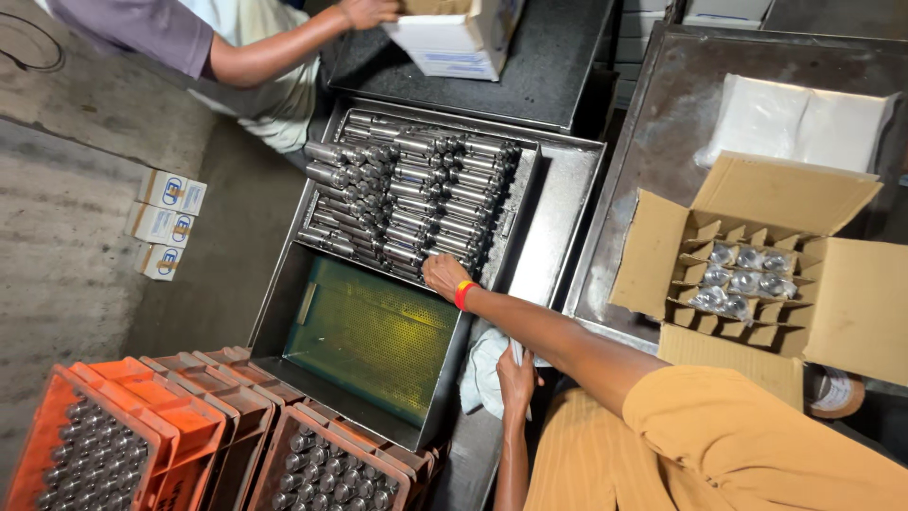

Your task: The person picks cylindrical metal parts from a tray, wipes each with a white cloth, and places them into a cardboard box with dividers. The person repeats this process for multiple parts, filling the box.

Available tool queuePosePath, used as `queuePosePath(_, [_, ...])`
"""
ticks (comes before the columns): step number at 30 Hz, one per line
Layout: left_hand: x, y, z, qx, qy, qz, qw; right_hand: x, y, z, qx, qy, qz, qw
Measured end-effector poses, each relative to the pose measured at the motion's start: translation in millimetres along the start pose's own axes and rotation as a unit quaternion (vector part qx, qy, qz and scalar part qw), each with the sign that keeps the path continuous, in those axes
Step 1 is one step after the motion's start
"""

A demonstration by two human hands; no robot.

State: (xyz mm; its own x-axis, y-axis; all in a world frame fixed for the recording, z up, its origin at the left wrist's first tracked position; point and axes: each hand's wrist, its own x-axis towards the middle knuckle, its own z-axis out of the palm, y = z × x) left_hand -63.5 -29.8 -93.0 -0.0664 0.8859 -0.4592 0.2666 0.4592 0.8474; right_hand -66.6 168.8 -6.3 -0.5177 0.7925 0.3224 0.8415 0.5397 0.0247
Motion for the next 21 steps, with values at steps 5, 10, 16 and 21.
queuePosePath(5, [-7.5, 0.2, -3.6, 0.003, 0.006, -0.019, 1.000, 1.5, 0.5, 4.8, 0.001, -0.010, -0.035, 0.999])
queuePosePath(10, [-5.1, 2.7, 0.8, 0.013, 0.002, -0.008, 1.000, -0.9, 21.6, 9.9, 0.216, -0.027, -0.018, 0.976])
queuePosePath(16, [13.0, 8.9, 9.7, -0.001, 0.008, -0.010, 1.000, -51.3, 67.7, 11.2, 0.479, -0.066, 0.151, 0.862])
queuePosePath(21, [35.5, 34.1, 30.4, -0.013, 0.048, -0.008, 0.999, -166.7, 122.1, -33.8, 0.526, 0.160, 0.266, 0.792])
